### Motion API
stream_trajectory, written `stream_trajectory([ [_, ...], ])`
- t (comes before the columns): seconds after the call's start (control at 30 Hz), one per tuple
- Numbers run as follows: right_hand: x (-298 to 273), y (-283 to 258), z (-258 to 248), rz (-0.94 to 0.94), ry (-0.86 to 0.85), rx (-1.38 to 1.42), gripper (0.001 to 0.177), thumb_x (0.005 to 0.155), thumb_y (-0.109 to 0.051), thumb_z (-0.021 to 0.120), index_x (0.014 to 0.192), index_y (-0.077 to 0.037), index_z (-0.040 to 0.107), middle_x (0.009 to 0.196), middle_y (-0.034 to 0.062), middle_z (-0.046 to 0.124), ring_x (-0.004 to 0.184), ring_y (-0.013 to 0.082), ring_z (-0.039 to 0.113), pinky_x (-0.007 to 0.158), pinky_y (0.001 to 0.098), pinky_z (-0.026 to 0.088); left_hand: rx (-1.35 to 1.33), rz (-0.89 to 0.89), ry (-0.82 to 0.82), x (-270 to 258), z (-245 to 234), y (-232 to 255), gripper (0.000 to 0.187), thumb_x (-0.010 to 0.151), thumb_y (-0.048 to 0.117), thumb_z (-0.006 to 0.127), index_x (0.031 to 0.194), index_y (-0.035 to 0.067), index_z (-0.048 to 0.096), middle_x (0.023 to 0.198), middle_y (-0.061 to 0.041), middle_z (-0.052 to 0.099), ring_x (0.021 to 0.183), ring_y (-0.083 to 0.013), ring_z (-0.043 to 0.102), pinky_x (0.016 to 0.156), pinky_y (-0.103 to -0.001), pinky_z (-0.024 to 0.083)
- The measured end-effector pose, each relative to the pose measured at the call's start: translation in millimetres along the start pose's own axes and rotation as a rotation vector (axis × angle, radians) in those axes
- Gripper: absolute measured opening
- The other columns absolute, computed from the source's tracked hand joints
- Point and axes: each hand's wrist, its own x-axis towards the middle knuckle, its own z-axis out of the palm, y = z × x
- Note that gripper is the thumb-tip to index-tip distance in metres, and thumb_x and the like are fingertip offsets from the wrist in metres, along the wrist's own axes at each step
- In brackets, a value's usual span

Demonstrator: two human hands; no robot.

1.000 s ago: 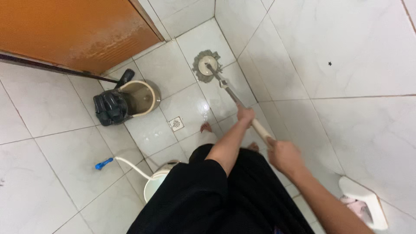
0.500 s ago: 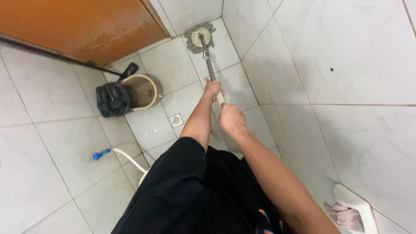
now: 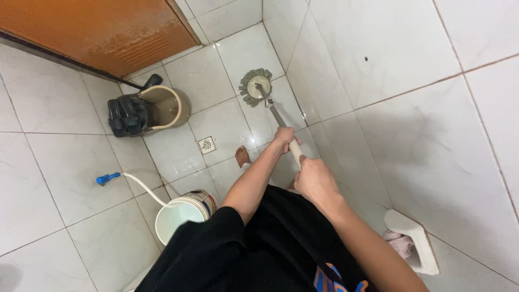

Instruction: The person mops the tiled bathroom floor using a spin mop, periodically pouring water from a small container onto the floor near a drain and moving objects aside to reach corners.

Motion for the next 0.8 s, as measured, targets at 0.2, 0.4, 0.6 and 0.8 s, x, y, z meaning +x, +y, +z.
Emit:
stream_trajectory([
  [0.2,22.4,13.6,38.9,-0.004,0.019,-0.024,0.036,0.085,-0.011,0.064,0.118,0.003,0.067,0.077,0.0272,0.071,0.075,0.0442,0.072,0.070,0.0530,0.060,0.055,0.008,0.088,13.5,-14.4,16.6,0.021,0.090,0.001,0.042,0.098,-0.016,0.052,0.072,-0.023,0.061,0.050,-0.0331,0.064,0.041,-0.047,0.054],
  [0.4,110.3,-25.3,70.4,-0.022,-0.010,-0.014,0.036,0.082,-0.007,0.064,0.115,0.005,0.067,0.082,0.0277,0.072,0.080,0.0431,0.073,0.074,0.0509,0.060,0.087,-0.026,0.123,57.2,-63.3,89.3,0.020,0.097,0.009,0.046,0.113,-0.003,0.042,0.083,-0.023,0.061,0.056,-0.0332,0.064,0.044,-0.048,0.054],
  [0.6,202.2,-105.8,25.9,-0.014,0.070,0.100,0.025,0.079,-0.005,0.066,0.101,0.004,0.071,0.089,0.0271,0.072,0.085,0.0434,0.073,0.079,0.0500,0.059,0.162,-0.020,0.119,132.3,-104.4,189.7,0.026,0.098,0.010,0.047,0.123,0.002,0.046,0.087,-0.020,0.060,0.056,-0.0297,0.062,0.044,-0.047,0.055],
  [0.8,250.0,-133.0,-29.8,0.050,0.130,0.139,0.024,0.075,-0.006,0.070,0.097,0.003,0.072,0.090,0.0274,0.072,0.088,0.0429,0.072,0.080,0.0484,0.059,-0.052,-0.032,-0.113,163.9,-92.1,245.2,0.039,0.105,0.014,0.049,0.132,-0.014,0.045,0.086,-0.022,0.060,0.060,-0.0324,0.061,0.048,-0.045,0.056],
])
